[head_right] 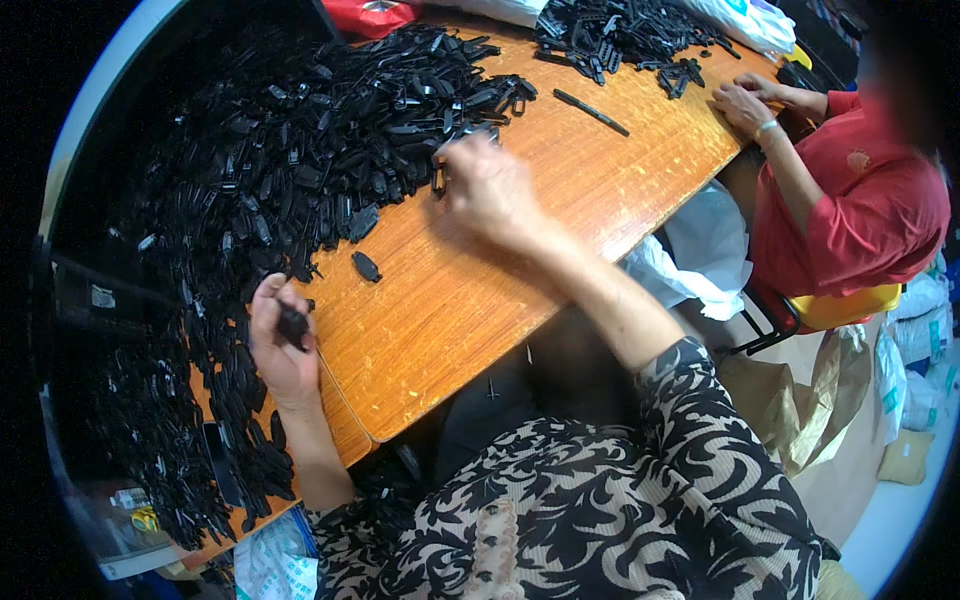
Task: The person assembles small plastic components by hand, picking pieces from the table, fitting them together, and placing the assembled parts on the table.
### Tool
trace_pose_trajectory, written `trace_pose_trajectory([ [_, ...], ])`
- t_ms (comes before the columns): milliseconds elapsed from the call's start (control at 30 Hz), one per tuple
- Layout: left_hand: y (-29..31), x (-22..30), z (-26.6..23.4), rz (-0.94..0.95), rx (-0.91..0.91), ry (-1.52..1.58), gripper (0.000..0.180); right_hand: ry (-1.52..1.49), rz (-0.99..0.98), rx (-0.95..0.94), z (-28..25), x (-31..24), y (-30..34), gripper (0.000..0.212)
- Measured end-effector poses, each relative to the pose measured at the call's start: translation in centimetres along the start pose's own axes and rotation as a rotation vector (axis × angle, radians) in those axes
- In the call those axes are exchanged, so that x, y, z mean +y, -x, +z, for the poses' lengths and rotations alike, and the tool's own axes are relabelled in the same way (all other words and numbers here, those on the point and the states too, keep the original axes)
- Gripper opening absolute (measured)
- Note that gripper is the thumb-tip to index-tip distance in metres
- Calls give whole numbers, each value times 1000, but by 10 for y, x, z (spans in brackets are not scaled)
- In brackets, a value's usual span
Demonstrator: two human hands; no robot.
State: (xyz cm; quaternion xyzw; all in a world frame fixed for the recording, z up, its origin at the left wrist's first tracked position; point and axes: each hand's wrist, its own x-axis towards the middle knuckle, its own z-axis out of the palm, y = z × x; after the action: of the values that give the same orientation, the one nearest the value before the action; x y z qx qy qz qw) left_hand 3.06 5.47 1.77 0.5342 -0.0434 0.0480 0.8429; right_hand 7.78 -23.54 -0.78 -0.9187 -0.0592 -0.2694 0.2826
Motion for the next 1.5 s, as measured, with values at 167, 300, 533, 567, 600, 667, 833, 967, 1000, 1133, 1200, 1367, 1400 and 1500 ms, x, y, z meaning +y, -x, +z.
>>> trace_pose_trajectory([
  [167,-16,11,-45,87,121,-391,17,333,-171,-8,14,46,-16,38],
  [300,-16,12,-50,349,65,-1127,24,159,-295,-78,27,12,12,40],
  [533,-8,12,-41,307,-75,-1596,26,-326,-28,-92,17,13,19,29],
  [567,-9,14,-36,249,-40,-1517,21,-352,13,-66,16,20,18,23],
  [600,-8,15,-34,190,-2,-1439,17,-366,51,-44,15,22,18,20],
  [667,-8,11,-32,191,-11,-1315,18,-423,85,6,12,23,20,19],
  [833,0,-6,-20,108,-174,-793,20,-238,-103,-91,6,8,32,21],
  [967,10,-19,5,43,-267,-727,19,-52,-353,-222,9,-17,31,22],
  [1000,12,-20,10,-31,-272,-762,19,-15,-340,-273,13,-18,29,21],
  [1133,11,-24,11,-185,-290,-836,27,-65,-354,-264,18,-22,20,16],
  [1200,13,-27,12,-53,-261,-674,34,-155,-280,-176,15,-27,15,20],
  [1367,12,-25,9,-102,-306,-747,43,26,-611,-238,22,-29,6,29],
  [1400,12,-26,6,-102,-334,-787,44,25,-615,-239,20,-30,4,29],
  [1500,10,-27,6,-109,-317,-772,38,-34,-455,-325,14,-27,-2,15],
])
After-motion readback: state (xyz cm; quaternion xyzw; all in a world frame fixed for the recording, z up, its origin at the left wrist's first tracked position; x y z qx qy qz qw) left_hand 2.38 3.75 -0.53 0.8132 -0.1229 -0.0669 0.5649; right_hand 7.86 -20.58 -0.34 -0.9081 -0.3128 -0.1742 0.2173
